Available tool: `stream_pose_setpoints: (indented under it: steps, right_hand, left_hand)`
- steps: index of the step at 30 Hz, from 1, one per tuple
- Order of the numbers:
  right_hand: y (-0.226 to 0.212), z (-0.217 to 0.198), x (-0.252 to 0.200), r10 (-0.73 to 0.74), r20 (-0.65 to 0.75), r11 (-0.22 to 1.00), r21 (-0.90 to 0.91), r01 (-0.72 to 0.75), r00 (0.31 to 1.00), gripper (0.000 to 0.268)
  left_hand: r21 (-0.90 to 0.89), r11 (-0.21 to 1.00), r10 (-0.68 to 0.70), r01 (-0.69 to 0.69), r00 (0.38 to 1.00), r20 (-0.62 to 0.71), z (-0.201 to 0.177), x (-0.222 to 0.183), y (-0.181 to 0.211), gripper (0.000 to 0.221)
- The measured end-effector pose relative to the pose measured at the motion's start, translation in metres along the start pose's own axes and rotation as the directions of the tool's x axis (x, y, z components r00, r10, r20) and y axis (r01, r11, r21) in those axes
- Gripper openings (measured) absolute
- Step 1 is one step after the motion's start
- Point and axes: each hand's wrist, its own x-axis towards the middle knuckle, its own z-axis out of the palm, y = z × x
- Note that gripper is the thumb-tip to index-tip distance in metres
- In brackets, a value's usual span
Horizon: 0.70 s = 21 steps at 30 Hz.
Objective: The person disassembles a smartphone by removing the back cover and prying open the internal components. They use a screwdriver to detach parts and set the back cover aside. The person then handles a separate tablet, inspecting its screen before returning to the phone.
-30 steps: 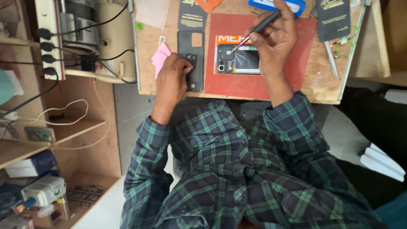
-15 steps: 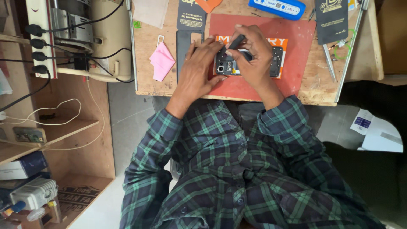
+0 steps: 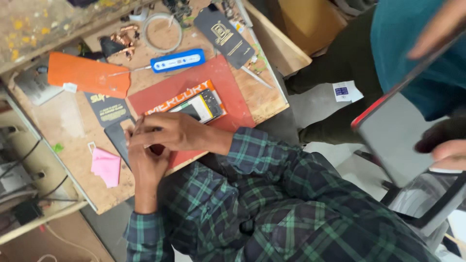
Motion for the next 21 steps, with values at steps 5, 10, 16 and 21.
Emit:
stream_pose_setpoints:
  steps: [5,10,16,21]
  right_hand:
    - [-0.008,-0.010,0.011,0.026,0.019,0.985,0.170,-0.029,0.999,0.065]
    - [-0.008,-0.020,0.011,0.115,0.019,0.982,0.149,-0.116,0.993,0.059]
    - [-0.008,-0.019,0.016,0.074,0.015,0.936,0.344,-0.074,0.997,0.054]
    - [-0.003,-0.013,0.011,0.202,0.052,0.814,0.546,-0.197,0.978,0.050]
  left_hand:
    - [-0.009,1.000,0.023,-0.023,0.999,-0.036,0.002,0.002,0.006,0.072]
    - [-0.036,0.998,0.047,-0.050,0.997,-0.064,0.001,0.000,0.007,0.052]
    - [-0.053,0.998,-0.015,0.012,0.999,-0.045,0.003,-0.003,0.009,0.059]
    - [0.063,0.998,-0.010,0.011,1.000,-0.012,-0.003,0.006,0.024,0.058]
